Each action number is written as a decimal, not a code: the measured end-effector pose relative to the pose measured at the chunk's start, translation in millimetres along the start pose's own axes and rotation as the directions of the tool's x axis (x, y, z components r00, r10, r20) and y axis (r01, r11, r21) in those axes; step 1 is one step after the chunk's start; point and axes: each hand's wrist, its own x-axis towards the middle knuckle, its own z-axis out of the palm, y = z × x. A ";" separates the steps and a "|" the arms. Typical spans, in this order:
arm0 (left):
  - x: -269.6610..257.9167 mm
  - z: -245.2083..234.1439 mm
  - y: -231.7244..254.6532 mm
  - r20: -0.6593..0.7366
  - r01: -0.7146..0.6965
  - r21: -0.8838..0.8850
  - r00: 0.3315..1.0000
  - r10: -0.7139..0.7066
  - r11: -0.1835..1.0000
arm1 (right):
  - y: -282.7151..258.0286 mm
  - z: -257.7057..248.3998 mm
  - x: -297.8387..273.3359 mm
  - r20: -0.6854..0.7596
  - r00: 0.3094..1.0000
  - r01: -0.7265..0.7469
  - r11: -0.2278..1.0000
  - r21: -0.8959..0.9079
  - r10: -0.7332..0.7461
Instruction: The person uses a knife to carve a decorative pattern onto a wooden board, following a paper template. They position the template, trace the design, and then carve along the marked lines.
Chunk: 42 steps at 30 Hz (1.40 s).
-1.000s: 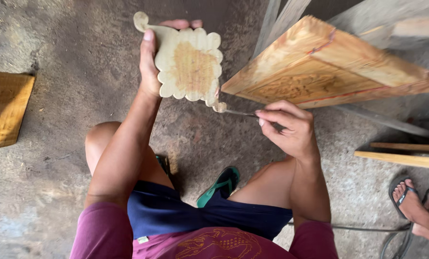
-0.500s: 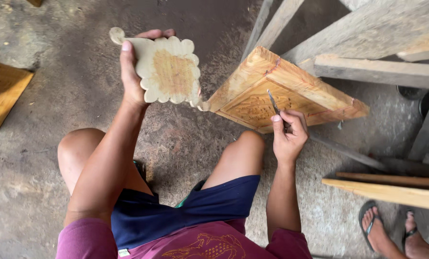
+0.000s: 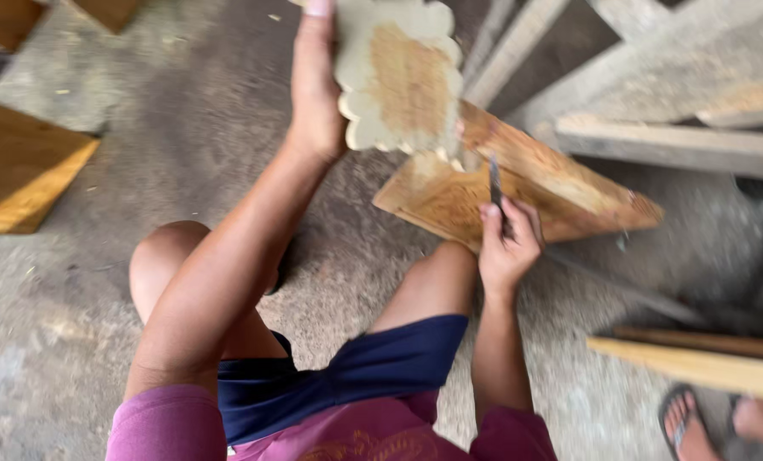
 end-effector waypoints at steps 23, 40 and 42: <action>13.3 -22.3 23.6 0.171 0.045 0.101 0.983 -0.062 0.994 | 10.8 63.4 45.6 -0.204 0.905 -0.270 0.875 0.403 0.373; 5.6 -32.1 27.3 0.131 0.050 0.167 0.989 -0.073 0.985 | -4.1 12.9 -26.5 -0.056 0.972 0.177 0.874 -0.453 -0.226; 3.5 -32.3 27.1 0.135 0.037 0.231 0.988 -0.070 0.972 | -5.9 13.8 -17.6 -0.058 0.970 0.186 0.871 -0.454 -0.237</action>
